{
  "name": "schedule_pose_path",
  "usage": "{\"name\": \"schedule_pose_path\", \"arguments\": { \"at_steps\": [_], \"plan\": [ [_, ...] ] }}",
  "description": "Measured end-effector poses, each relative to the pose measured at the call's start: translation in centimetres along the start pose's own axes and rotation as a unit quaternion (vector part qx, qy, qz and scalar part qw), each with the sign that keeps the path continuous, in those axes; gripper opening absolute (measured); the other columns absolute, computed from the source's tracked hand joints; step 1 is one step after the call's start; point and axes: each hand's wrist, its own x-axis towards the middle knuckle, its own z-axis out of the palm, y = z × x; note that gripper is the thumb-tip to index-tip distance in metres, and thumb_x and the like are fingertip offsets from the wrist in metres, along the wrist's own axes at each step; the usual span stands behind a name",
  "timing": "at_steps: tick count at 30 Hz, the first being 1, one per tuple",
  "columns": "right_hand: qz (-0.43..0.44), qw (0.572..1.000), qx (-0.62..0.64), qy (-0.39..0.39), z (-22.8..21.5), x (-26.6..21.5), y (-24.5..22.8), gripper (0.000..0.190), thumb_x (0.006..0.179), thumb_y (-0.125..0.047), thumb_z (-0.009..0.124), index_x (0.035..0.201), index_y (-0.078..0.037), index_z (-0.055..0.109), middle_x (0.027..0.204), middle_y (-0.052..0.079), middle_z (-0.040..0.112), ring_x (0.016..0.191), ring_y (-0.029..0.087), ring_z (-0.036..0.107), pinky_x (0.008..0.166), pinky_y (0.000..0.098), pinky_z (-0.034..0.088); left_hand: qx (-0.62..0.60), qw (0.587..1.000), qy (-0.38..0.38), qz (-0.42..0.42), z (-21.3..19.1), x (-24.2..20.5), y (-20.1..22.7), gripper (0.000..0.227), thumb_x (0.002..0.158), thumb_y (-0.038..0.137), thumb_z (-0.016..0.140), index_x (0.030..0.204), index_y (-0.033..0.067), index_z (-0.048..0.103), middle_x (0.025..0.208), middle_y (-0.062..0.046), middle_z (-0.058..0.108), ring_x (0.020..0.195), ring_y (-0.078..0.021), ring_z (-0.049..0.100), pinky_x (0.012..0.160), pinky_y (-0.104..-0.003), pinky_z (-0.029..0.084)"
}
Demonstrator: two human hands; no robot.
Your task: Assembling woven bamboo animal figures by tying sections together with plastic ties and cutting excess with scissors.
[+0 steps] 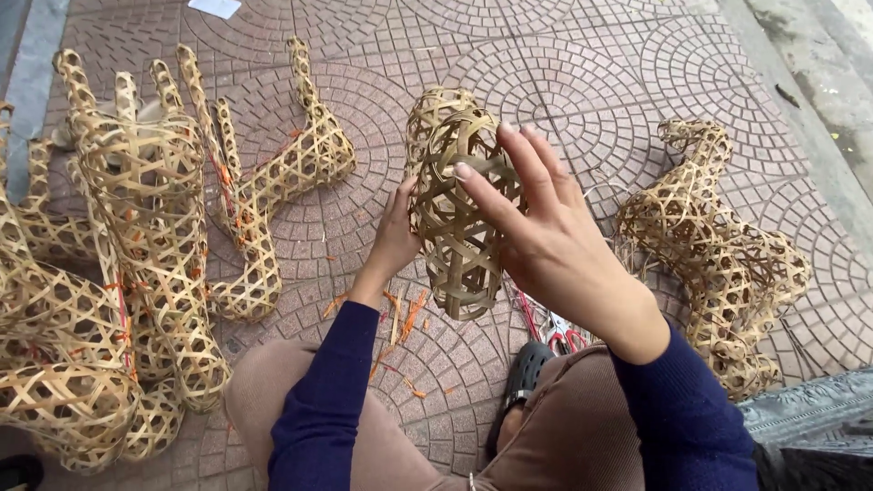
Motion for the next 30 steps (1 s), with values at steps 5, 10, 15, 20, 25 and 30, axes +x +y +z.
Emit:
{"name": "schedule_pose_path", "arguments": {
  "at_steps": [5,10,15,20,25,30],
  "plan": [
    [-0.023,0.996,-0.082,0.037,3.2,0.9,0.2,0.085,0.088,0.005,0.066,0.159,-0.031,0.035,0.162,0.021,0.006,0.150,0.046,0.020,0.120,0.0581,0.044,0.161,0.982,-0.095,0.028,2.0,-0.1,-3.7,0.079,0.098,0.014,0.050,0.156,0.0088,-0.003,0.163,-0.021,-0.006,0.149,-0.0390,-0.006,0.123,-0.051,0.000],
    [-0.031,0.997,-0.077,-0.010,4.5,2.7,-1.6,0.078,0.088,-0.011,0.073,0.156,-0.025,0.039,0.155,0.029,0.012,0.141,0.054,0.021,0.110,0.0662,0.046,0.065,0.994,-0.088,0.009,2.2,-2.5,-4.1,0.082,0.092,0.020,0.058,0.154,0.0162,0.005,0.163,-0.021,-0.001,0.148,-0.0410,0.000,0.120,-0.054,0.006],
    [-0.031,0.995,-0.082,0.049,4.2,4.6,-1.1,0.081,0.083,-0.016,0.085,0.152,-0.025,0.045,0.152,0.027,0.023,0.138,0.051,0.032,0.107,0.0611,0.056,-0.048,0.997,-0.063,0.005,0.7,-3.3,-4.3,0.087,0.083,0.027,0.068,0.152,0.0259,0.015,0.163,-0.021,0.006,0.147,-0.0435,0.008,0.117,-0.059,0.014],
    [0.030,0.990,-0.104,0.085,5.7,7.9,-0.7,0.092,0.076,-0.016,0.090,0.154,-0.025,0.042,0.152,0.025,0.025,0.132,0.052,0.040,0.092,0.0550,0.067,-0.190,0.981,-0.033,0.000,-0.6,-4.4,-5.2,0.094,0.072,0.037,0.082,0.149,0.0390,0.028,0.163,-0.021,0.015,0.145,-0.0468,0.018,0.113,-0.065,0.025],
    [0.065,0.985,-0.119,0.103,8.3,9.8,-3.2,0.076,0.096,-0.013,0.080,0.157,-0.029,0.038,0.157,0.025,0.014,0.133,0.062,0.049,0.081,0.0516,0.070,-0.194,0.980,0.035,-0.008,1.6,-4.8,-0.5,0.092,0.090,0.008,0.069,0.155,0.0215,0.005,0.162,-0.014,0.018,0.145,-0.0355,0.029,0.117,-0.052,0.032],
    [0.069,0.985,-0.127,0.093,5.7,8.6,-3.9,0.088,0.092,-0.010,0.080,0.162,-0.030,0.029,0.161,0.026,0.011,0.139,0.065,0.048,0.089,0.0551,0.070,-0.210,0.969,0.129,0.005,0.1,-4.7,1.4,0.089,0.084,0.001,0.072,0.148,0.0185,0.012,0.152,-0.016,0.027,0.135,-0.0349,0.040,0.112,-0.051,0.042]
  ]
}}
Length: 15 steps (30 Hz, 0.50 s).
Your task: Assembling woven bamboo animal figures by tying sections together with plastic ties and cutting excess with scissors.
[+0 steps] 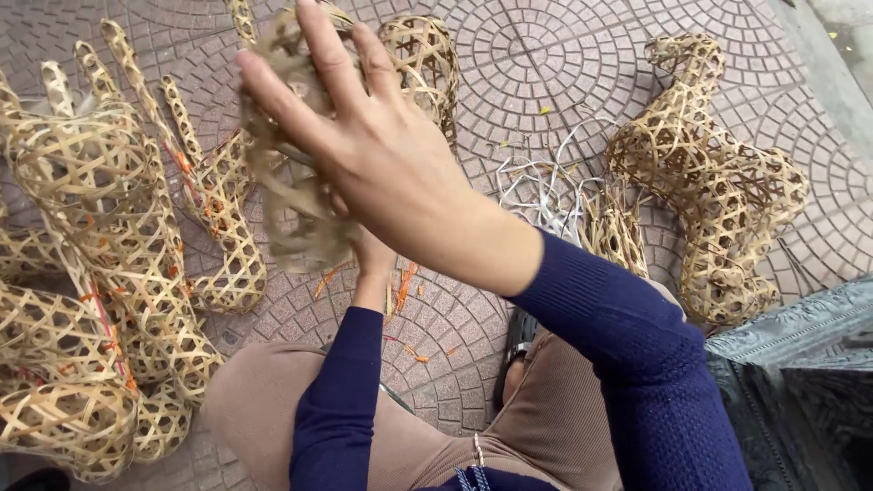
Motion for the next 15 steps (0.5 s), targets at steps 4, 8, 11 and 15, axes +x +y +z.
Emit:
{"name": "schedule_pose_path", "arguments": {
  "at_steps": [4,8,11,15],
  "plan": [
    [-0.002,0.918,0.395,0.003,-4.7,-3.1,4.0,0.069,0.092,-0.008,0.080,0.148,-0.017,0.040,0.162,0.013,0.020,0.154,0.032,0.033,0.132,0.0461,0.047,-0.025,0.993,0.104,0.045,-1.3,1.6,1.5,0.087,0.077,-0.008,0.076,0.140,0.0151,0.021,0.140,-0.018,0.038,0.123,-0.0342,0.053,0.107,-0.050,0.053],
    [0.386,0.715,0.575,-0.094,4.3,-12.0,8.9,0.037,0.097,-0.036,0.057,0.098,-0.005,0.076,0.095,0.016,0.074,0.092,0.024,0.069,0.084,0.0367,0.055,-0.138,0.968,0.179,0.110,-4.3,2.3,-3.7,0.104,0.085,-0.009,0.081,0.154,0.0107,0.005,0.152,-0.023,0.025,0.138,-0.0328,0.043,0.112,-0.050,0.048],
    [0.577,0.566,0.589,0.017,20.6,-21.8,14.4,0.041,0.098,-0.034,0.064,0.119,0.001,0.065,0.111,0.026,0.067,0.097,0.035,0.071,0.077,0.0433,0.060,-0.205,0.959,0.174,0.087,-5.2,1.1,7.7,0.083,0.090,-0.007,0.071,0.151,0.0200,0.023,0.138,-0.013,0.053,0.113,-0.0273,0.065,0.084,-0.061,0.063],
    [0.605,0.580,0.540,0.077,17.2,-20.1,18.9,0.049,0.101,-0.027,0.044,0.146,-0.007,0.041,0.126,0.016,0.056,0.105,0.022,0.062,0.088,0.0335,0.060,-0.262,0.958,0.060,0.099,-10.5,-2.1,5.4,0.019,0.099,0.023,0.065,0.081,0.0150,0.061,0.078,0.008,0.062,0.068,-0.0020,0.060,0.062,-0.013,0.047]
  ]
}}
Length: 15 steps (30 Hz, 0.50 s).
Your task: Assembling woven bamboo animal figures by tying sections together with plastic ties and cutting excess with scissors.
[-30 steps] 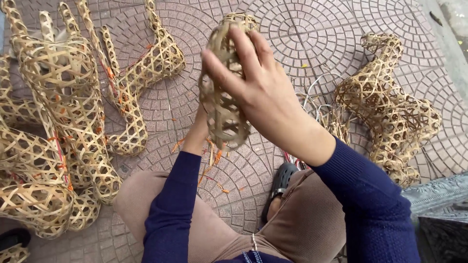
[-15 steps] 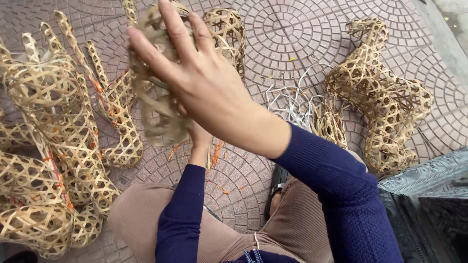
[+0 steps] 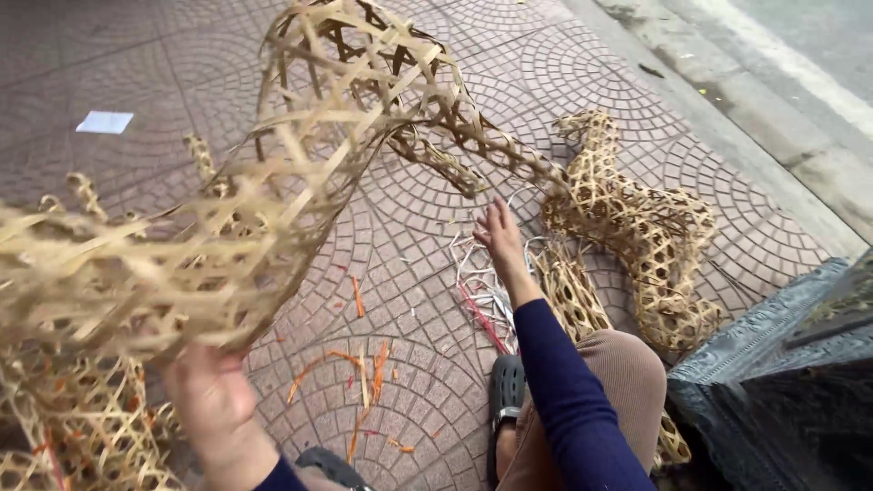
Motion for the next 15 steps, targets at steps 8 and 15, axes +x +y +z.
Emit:
{"name": "schedule_pose_path", "arguments": {
  "at_steps": [8,15],
  "plan": [
    [-0.111,0.934,0.318,-0.121,-3.7,0.7,-4.1,0.033,0.091,-0.043,0.061,0.092,-0.010,0.060,0.083,0.005,0.063,0.076,0.014,0.061,0.066,0.0300,0.054,-0.146,0.982,0.030,-0.114,1.4,0.4,3.7,0.068,0.085,0.021,0.076,0.146,0.0123,0.047,0.115,-0.019,0.067,0.098,-0.0263,0.071,0.083,-0.043,0.065],
    [0.129,0.832,0.538,-0.049,-7.0,4.1,-1.9,0.028,0.103,-0.031,0.055,0.110,-0.010,0.072,0.079,-0.002,0.060,0.056,0.005,0.044,0.048,0.0175,0.037,-0.128,0.978,0.000,-0.166,-2.0,0.8,4.0,0.074,0.074,0.027,0.080,0.142,0.0296,0.051,0.117,-0.007,0.064,0.118,-0.0402,0.062,0.095,-0.053,0.058]
  ]
}}
